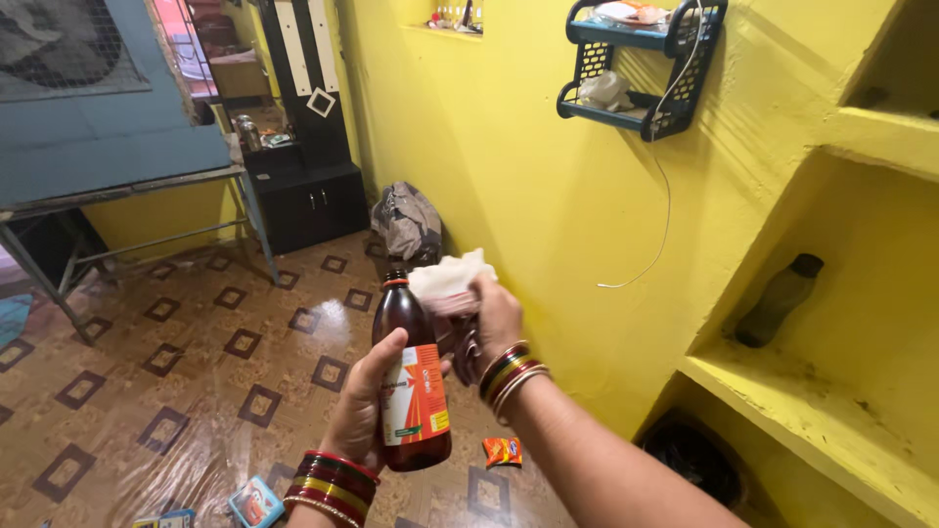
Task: The person wipes a yellow wall shelf with a white cloth, then cleans a metal water bottle and places it on the shelf. They continue wiping the shelf surface and later clean a dark brown bottle before placing it on the shelf.
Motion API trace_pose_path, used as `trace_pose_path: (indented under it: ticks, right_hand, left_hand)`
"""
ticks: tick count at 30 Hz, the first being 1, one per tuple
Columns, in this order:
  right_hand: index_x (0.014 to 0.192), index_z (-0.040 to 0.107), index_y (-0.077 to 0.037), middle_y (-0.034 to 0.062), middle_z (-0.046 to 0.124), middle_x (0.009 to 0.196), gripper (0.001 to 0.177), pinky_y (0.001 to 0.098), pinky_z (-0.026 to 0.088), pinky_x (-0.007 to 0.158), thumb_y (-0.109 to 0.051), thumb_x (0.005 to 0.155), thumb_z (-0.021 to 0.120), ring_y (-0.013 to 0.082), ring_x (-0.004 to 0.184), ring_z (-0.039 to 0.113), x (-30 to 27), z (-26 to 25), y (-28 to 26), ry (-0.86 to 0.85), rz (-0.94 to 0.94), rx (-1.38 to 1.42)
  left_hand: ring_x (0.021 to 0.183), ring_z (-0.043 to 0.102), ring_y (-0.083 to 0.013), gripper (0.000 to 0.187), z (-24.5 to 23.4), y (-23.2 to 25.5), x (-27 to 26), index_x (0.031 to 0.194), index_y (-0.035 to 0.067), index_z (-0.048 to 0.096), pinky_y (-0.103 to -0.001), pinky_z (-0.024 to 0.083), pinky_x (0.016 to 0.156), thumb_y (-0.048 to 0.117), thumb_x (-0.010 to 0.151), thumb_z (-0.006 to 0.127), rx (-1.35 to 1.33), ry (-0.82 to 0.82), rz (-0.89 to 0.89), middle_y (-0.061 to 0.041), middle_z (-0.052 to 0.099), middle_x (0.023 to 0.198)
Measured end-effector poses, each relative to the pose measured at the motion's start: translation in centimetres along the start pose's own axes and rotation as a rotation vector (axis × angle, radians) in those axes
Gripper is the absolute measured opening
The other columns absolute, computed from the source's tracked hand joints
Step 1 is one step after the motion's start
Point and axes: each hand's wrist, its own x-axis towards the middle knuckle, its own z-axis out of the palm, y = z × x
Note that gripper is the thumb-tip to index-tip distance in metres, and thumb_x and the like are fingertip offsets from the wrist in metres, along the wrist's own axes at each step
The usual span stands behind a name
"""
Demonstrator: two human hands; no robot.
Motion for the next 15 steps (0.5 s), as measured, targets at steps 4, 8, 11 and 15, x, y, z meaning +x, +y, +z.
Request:
trace_pose_path:
  ticks: [4,8,11,15]
  right_hand:
    - [0.112,0.064,-0.002,0.0109,0.069,0.1,0.027,0.0357,0.056,0.074,-0.021,0.092,0.061,0.0214,0.084,0.068,-0.2,-1.7,-2.7,-0.237,0.123,0.079]
    - [0.126,0.059,-0.003,0.0119,0.067,0.117,0.037,0.0355,0.055,0.087,-0.017,0.091,0.063,0.0211,0.102,0.066,1.3,-4.2,-3.8,-0.592,0.332,-0.057]
    - [0.136,0.056,-0.004,0.0127,0.065,0.13,0.047,0.0354,0.055,0.097,-0.013,0.091,0.065,0.0208,0.115,0.065,2.4,-4.7,-2.9,-0.825,0.368,-0.316]
    - [0.143,0.056,-0.001,0.0138,0.066,0.136,0.055,0.0355,0.055,0.103,-0.012,0.091,0.071,0.0193,0.12,0.065,2.8,-5.0,-1.3,-0.922,0.19,-0.453]
  left_hand:
    - [0.107,0.07,-0.0205,0.066,-0.2,1.0,-0.5,0.134,-0.001,0.061,-0.033,0.06,0.084,0.043,0.085,0.068,-0.075,-0.131,0.02,-0.014,0.074,0.121]
    - [0.109,0.071,-0.0201,0.067,-0.8,1.1,-0.4,0.134,-0.004,0.06,-0.032,0.06,0.089,0.041,0.086,0.067,-0.069,-0.111,0.081,-0.011,0.074,0.123]
    - [0.088,0.072,-0.0198,0.058,-1.5,0.8,0.2,0.127,-0.002,0.064,-0.036,0.061,0.074,0.042,0.09,0.068,-0.097,-0.094,-0.015,-0.011,0.075,0.103]
    - [0.077,0.073,-0.0147,0.051,-0.9,0.3,0.5,0.126,0.002,0.067,-0.031,0.06,0.072,0.037,0.088,0.069,-0.16,-0.037,-0.098,-0.005,0.077,0.094]
